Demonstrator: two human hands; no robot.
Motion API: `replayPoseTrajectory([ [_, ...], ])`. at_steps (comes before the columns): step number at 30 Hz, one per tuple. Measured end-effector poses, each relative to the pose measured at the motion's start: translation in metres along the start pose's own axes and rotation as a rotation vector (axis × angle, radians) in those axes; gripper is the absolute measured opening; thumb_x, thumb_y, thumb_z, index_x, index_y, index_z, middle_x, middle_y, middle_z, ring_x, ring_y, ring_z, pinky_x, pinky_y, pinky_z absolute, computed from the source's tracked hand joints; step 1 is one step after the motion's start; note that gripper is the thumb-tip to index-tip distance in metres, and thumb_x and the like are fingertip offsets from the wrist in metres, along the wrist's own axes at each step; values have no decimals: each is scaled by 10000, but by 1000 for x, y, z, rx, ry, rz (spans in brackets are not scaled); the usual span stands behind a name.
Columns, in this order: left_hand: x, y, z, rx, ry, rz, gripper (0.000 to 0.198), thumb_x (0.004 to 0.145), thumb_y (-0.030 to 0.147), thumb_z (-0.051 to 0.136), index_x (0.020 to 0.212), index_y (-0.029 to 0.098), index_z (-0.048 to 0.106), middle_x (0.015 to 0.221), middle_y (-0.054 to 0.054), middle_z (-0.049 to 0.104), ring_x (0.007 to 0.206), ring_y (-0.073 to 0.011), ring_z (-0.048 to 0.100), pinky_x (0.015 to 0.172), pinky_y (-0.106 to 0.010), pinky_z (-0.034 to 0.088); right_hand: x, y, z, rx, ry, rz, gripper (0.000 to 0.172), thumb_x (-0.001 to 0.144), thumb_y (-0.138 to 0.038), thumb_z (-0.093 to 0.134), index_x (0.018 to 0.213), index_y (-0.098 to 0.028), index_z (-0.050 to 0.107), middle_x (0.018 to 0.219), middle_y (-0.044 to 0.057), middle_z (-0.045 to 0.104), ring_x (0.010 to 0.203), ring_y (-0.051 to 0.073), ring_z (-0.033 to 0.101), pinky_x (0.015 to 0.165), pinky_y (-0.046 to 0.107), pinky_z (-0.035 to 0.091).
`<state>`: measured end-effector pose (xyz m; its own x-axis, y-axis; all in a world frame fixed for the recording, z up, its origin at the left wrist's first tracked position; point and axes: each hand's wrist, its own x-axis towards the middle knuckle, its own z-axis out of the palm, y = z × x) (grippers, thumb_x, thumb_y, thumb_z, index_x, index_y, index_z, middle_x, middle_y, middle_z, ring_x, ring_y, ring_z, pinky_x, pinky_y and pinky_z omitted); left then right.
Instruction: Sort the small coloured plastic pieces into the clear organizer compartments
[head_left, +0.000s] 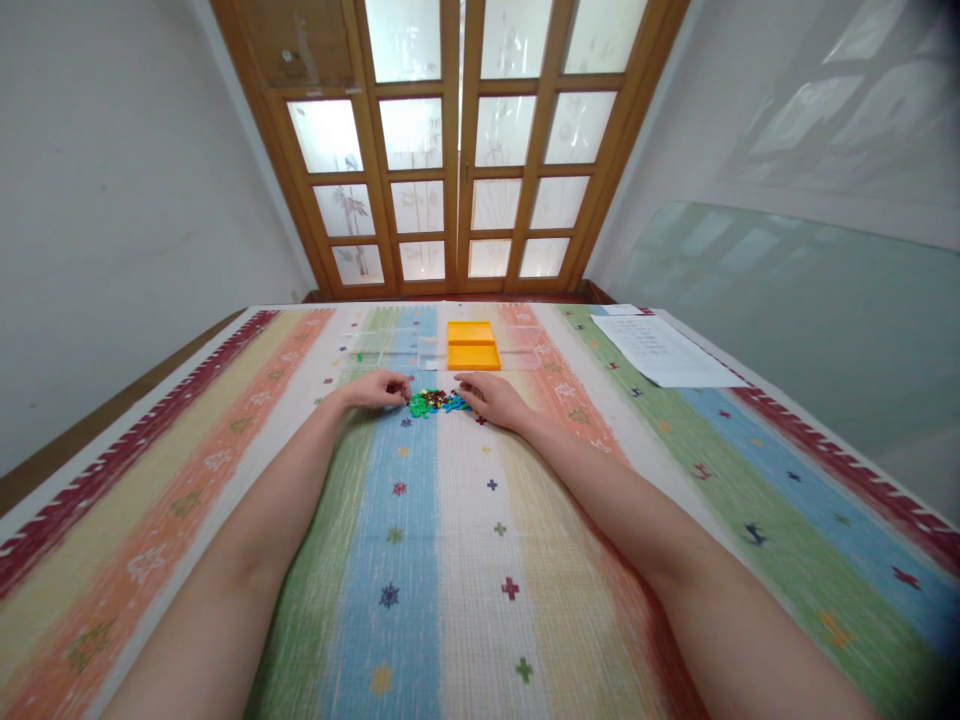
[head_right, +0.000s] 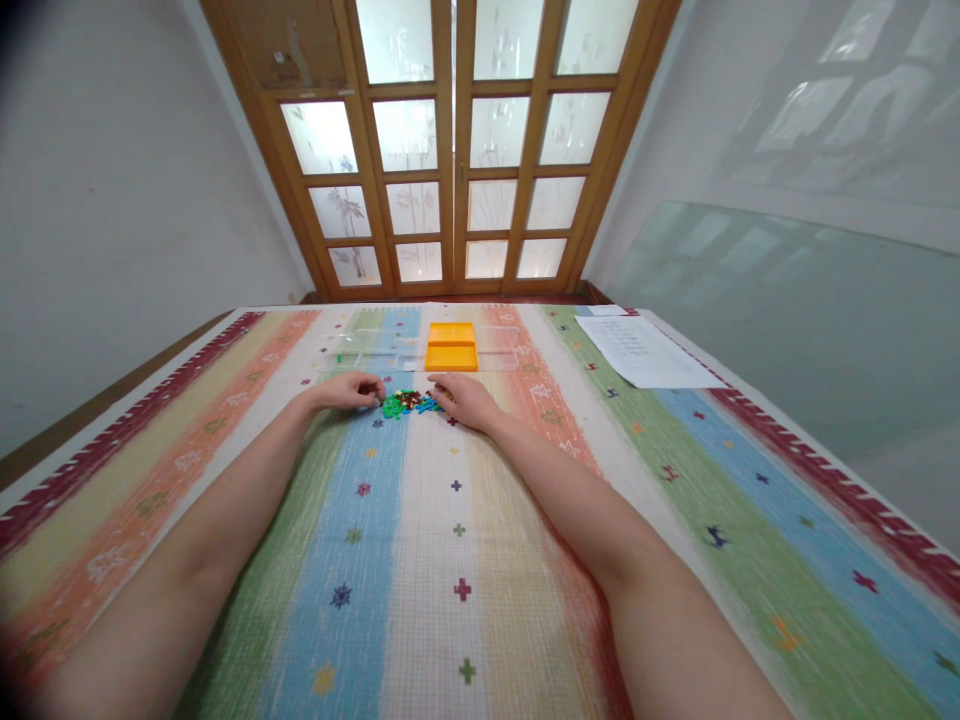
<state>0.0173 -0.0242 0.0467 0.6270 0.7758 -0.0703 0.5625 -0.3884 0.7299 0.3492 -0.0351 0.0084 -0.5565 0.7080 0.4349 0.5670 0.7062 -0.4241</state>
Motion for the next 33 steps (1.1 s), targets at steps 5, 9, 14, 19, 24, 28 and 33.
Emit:
replayPoseTrajectory([
  [5, 3, -3, 2, 40, -58, 1, 281, 724, 324, 710, 955, 173, 764, 709, 3, 646, 636, -142, 540, 603, -248, 380, 0, 0, -1, -3, 0, -1, 371, 1044, -395, 557, 1368, -236, 646, 1269, 90, 728, 1144, 236, 675, 996, 379, 512],
  [9, 3, -1, 3, -58, -38, 21, 259, 754, 341, 727, 932, 152, 734, 757, -10, 650, 681, -137, 543, 632, -244, 398, 0, 0, 0, 4, 10, -16, 370, 1044, -387, 557, 1367, -230, 646, 1271, 93, 728, 1136, 237, 680, 994, 381, 515],
  [14, 1, 2, 4, -343, 76, 41, 243, 766, 323, 750, 927, 156, 677, 867, -46, 692, 778, -153, 617, 720, -267, 473, 0, 0, -1, 18, 9, -3, 377, 1037, -379, 569, 1380, -241, 644, 1235, 92, 739, 1118, 238, 688, 984, 387, 522],
  [19, 3, -4, 6, -533, 295, 0, 207, 720, 244, 715, 892, 175, 624, 792, -13, 667, 647, -112, 568, 622, -240, 444, 0, 0, -1, 16, 11, -15, 372, 1034, -369, 576, 1375, -244, 651, 1266, 95, 731, 1134, 237, 684, 998, 392, 513],
  [24, 8, -10, 5, -662, 481, 28, 180, 665, 189, 632, 842, 179, 600, 733, 15, 612, 582, -90, 497, 555, -217, 386, 0, 0, -1, 1, 13, -28, 367, 1042, -384, 558, 1366, -241, 653, 1304, 89, 719, 1155, 238, 679, 1000, 389, 513],
  [28, 13, -12, 4, -711, 635, -3, 208, 651, 205, 612, 857, 180, 605, 712, 26, 584, 540, -78, 456, 519, -204, 342, -1, -1, -2, -4, 10, -33, 369, 1046, -389, 549, 1363, -234, 654, 1302, 93, 720, 1162, 244, 677, 1004, 398, 513],
  [33, 19, -19, 5, -695, 782, -81, 229, 681, 264, 634, 898, 190, 618, 719, 30, 576, 526, -81, 468, 492, -196, 330, -1, -1, -2, -16, 1, -27, 375, 1052, -390, 540, 1371, -225, 648, 1294, 95, 723, 1150, 240, 679, 1007, 394, 512],
])
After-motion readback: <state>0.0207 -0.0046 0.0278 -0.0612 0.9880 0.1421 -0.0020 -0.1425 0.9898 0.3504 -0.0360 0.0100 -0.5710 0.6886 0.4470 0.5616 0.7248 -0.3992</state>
